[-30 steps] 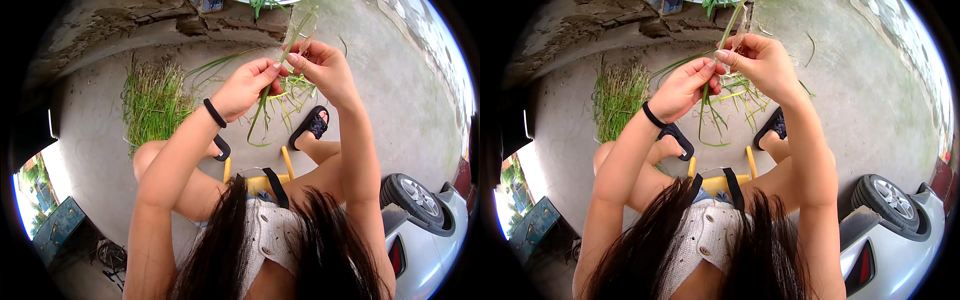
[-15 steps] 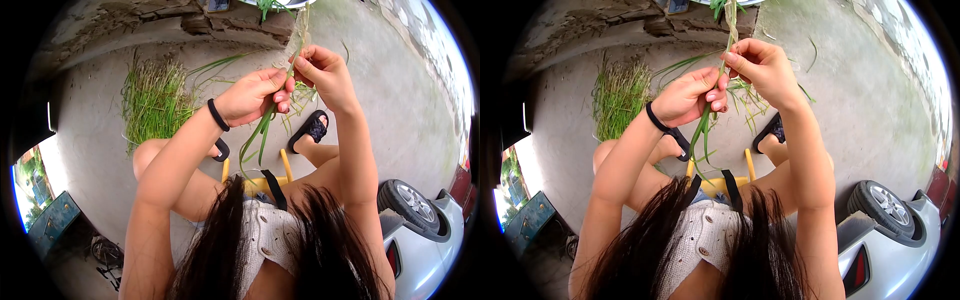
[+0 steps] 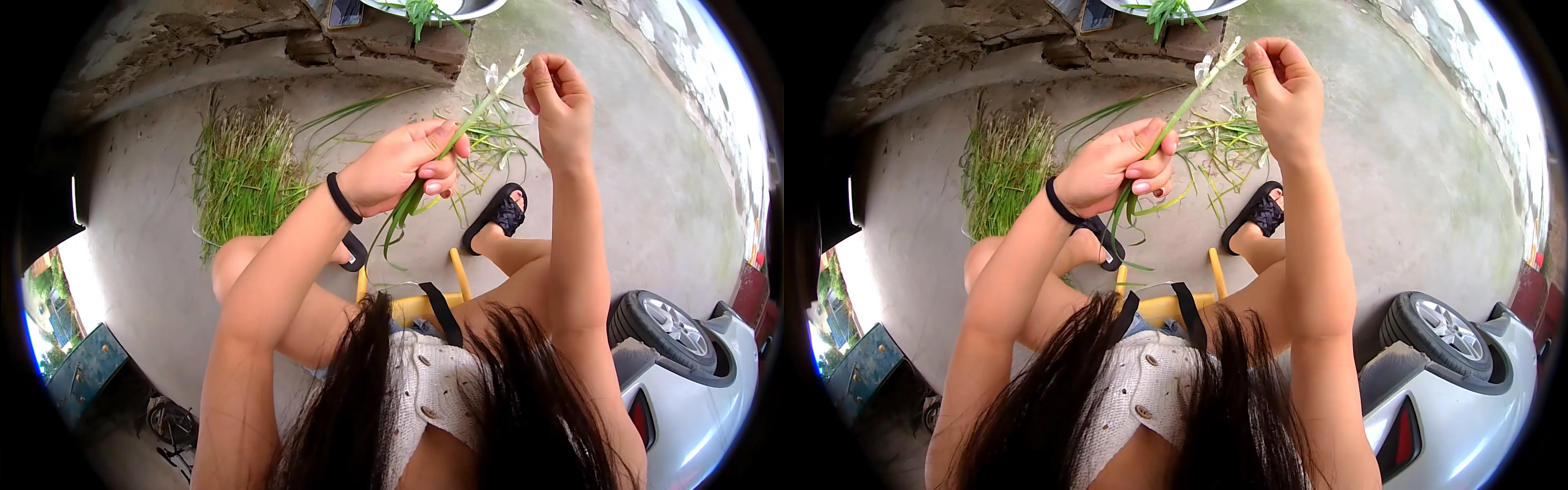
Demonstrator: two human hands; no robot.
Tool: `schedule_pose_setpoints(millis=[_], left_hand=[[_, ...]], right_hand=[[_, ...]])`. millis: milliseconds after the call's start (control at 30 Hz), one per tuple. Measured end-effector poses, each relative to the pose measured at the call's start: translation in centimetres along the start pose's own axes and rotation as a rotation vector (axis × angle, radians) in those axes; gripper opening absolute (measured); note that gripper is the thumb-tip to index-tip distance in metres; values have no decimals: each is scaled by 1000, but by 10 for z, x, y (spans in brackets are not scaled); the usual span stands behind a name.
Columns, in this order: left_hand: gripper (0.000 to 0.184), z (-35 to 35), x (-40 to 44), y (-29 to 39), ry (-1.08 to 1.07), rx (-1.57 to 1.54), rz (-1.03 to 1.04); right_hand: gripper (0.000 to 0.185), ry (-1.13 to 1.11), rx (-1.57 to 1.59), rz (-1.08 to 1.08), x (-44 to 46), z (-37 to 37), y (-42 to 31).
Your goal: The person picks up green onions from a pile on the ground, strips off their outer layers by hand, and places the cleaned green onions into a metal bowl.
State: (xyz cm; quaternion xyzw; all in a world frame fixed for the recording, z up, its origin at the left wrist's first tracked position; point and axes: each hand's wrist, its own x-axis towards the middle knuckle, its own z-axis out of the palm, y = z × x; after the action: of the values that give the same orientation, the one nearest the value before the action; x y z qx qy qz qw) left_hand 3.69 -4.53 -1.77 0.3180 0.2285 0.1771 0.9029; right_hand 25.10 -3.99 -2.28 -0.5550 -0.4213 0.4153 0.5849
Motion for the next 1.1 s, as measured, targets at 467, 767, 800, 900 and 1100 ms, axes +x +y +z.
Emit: schedule_pose_setpoints(millis=[467,767,800,900,1100], left_hand=[[30,-1,2,-2,62,134,33],[25,-5,6,-9,281,445,124],[25,-5,5,-8,293,467,128],[23,-7,2,-2,320,601,135],[20,-10,-2,-1,393,649,137]], right_hand=[[39,167,86,268,15,-39,-12],[21,-400,-47,413,-22,18,-23],[20,-343,-9,376,-19,13,-22],[21,-126,98,277,0,-17,-23],[18,166,71,38,15,-49,-16]])
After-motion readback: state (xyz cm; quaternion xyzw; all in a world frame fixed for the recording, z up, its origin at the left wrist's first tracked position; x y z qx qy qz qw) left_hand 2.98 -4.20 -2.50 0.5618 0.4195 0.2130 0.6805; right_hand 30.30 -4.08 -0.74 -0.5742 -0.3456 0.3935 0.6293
